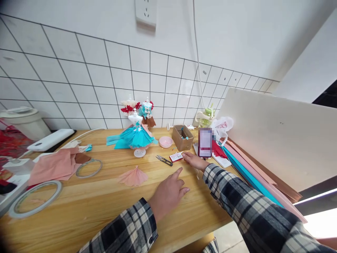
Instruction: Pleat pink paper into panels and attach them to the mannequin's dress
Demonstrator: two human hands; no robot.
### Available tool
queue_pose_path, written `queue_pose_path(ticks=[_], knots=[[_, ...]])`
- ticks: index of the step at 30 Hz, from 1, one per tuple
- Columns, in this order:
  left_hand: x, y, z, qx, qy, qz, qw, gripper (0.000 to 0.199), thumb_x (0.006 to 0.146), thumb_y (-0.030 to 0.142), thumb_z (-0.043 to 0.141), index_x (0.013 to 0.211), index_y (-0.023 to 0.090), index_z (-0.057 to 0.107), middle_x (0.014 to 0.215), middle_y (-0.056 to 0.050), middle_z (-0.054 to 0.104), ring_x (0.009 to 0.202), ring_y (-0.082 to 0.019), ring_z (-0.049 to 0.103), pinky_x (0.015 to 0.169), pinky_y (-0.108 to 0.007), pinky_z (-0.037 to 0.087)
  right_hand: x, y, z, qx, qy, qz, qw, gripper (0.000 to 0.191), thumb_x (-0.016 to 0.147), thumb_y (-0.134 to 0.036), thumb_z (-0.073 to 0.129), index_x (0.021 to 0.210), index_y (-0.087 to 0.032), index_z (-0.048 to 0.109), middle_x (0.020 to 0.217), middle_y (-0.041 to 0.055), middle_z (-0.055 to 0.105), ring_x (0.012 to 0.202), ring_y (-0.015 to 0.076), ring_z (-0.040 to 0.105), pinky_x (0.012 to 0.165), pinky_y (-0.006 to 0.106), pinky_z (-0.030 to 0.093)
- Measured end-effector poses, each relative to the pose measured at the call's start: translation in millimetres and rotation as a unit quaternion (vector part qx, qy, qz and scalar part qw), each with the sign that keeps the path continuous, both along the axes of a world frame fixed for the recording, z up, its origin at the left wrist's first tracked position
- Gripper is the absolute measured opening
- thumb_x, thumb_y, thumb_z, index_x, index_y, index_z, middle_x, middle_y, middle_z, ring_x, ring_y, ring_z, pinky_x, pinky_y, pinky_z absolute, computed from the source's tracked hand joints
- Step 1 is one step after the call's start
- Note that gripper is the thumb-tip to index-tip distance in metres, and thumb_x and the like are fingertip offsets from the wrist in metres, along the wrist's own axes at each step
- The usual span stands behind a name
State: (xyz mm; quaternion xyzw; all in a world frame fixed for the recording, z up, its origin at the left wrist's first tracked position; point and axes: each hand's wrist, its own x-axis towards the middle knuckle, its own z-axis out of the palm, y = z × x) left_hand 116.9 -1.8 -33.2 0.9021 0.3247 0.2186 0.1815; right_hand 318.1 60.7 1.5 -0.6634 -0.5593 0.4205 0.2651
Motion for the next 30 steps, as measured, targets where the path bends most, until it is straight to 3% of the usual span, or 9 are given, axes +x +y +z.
queue_pose_path(ticks=[4,7,11,13,15,18,22,26,30], knots=[[-10,-1,0.6,0.003,0.005,-0.029,1.0,0.042,0.091,0.047,0.043,0.089,0.016,0.072,0.134,-0.012,0.056,0.109,-0.025,0.059,0.094,-0.038,0.047,6,-1,16.2,0.005,-0.043,0.055,0.998,0.054,0.079,-0.065,0.052,0.103,-0.017,0.063,0.078,0.0027,0.058,0.06,0.0112,0.048,0.047,0.021,0.035],[-18,3,4.6,-0.005,-0.027,-0.029,0.999,0.037,0.093,0.039,0.042,0.09,0.017,0.072,0.113,-0.01,0.068,0.106,-0.022,0.06,0.094,-0.035,0.045,8,-7,37.8,0.046,-0.056,0.02,0.997,0.055,0.079,-0.064,0.052,0.107,-0.017,0.062,0.073,0.0,0.056,0.05,0.008,0.039,0.041,0.02,0.027],[-33,4,15.5,-0.052,-0.128,-0.017,0.99,0.034,0.093,0.036,0.044,0.083,0.017,0.071,0.087,-0.007,0.071,0.087,-0.019,0.062,0.083,-0.032,0.046,-3,-33,71.9,0.213,-0.157,-0.018,0.964,0.045,0.08,-0.057,0.058,0.103,-0.019,0.064,0.071,0.0011,0.059,0.06,0.0134,0.051,0.052,0.024,0.038],[-45,4,20.7,-0.114,-0.222,-0.007,0.968,0.033,0.09,0.037,0.049,0.076,0.017,0.07,0.078,-0.007,0.07,0.077,-0.017,0.061,0.075,-0.029,0.046,-24,-50,82.5,0.324,-0.198,-0.045,0.924,0.038,0.08,-0.051,0.061,0.101,-0.02,0.064,0.068,0.0007,0.059,0.057,0.014,0.051,0.053,0.026,0.038],[-60,6,23.7,-0.18,-0.308,0.011,0.934,0.035,0.089,0.041,0.05,0.074,0.016,0.07,0.073,-0.007,0.067,0.072,-0.016,0.06,0.069,-0.028,0.045,-55,-62,83.0,0.409,-0.199,-0.013,0.891,0.023,0.084,-0.043,0.06,0.09,-0.021,0.067,0.071,0.0028,0.061,0.062,0.0154,0.054,0.057,0.028,0.041],[-85,14,23.6,-0.297,-0.383,0.05,0.873,0.04,0.084,0.05,0.054,0.073,0.015,0.07,0.066,-0.004,0.06,0.059,-0.013,0.053,0.055,-0.025,0.041,-106,-62,62.3,0.454,-0.169,0.067,0.872,0.016,0.088,-0.034,0.058,0.081,-0.023,0.067,0.075,0.0037,0.062,0.068,0.0162,0.057,0.063,0.03,0.044],[-112,22,22.7,-0.425,-0.43,0.066,0.794,0.043,0.078,0.055,0.059,0.077,0.013,0.069,0.063,-0.002,0.056,0.052,-0.011,0.052,0.044,-0.021,0.036,-149,-40,12.5,0.497,-0.066,0.047,0.864,0.015,0.087,-0.031,0.059,0.079,-0.021,0.066,0.07,0.0026,0.059,0.064,0.0148,0.054,0.058,0.028,0.043],[-122,25,24.6,-0.495,-0.45,0.129,0.732,0.05,0.08,0.061,0.051,0.078,0.013,0.064,0.073,-0.006,0.062,0.056,-0.012,0.061,0.037,-0.016,0.027,-155,-27,-28.4,0.509,-0.031,0.073,0.857,0.016,0.088,-0.033,0.059,0.08,-0.022,0.068,0.071,0.0038,0.06,0.067,0.0164,0.055,0.06,0.03,0.045],[-119,24,27.1,-0.566,-0.393,0.152,0.709,0.055,0.082,0.065,0.045,0.08,0.013,0.061,0.071,-0.006,0.064,0.052,-0.012,0.064,0.032,-0.014,0.014,-147,-27,-42.1,0.47,0.024,0.08,0.879,0.028,0.083,-0.047,0.063,0.098,-0.024,0.065,0.072,0.0008,0.056,0.059,0.0136,0.049,0.057,0.029,0.044]])
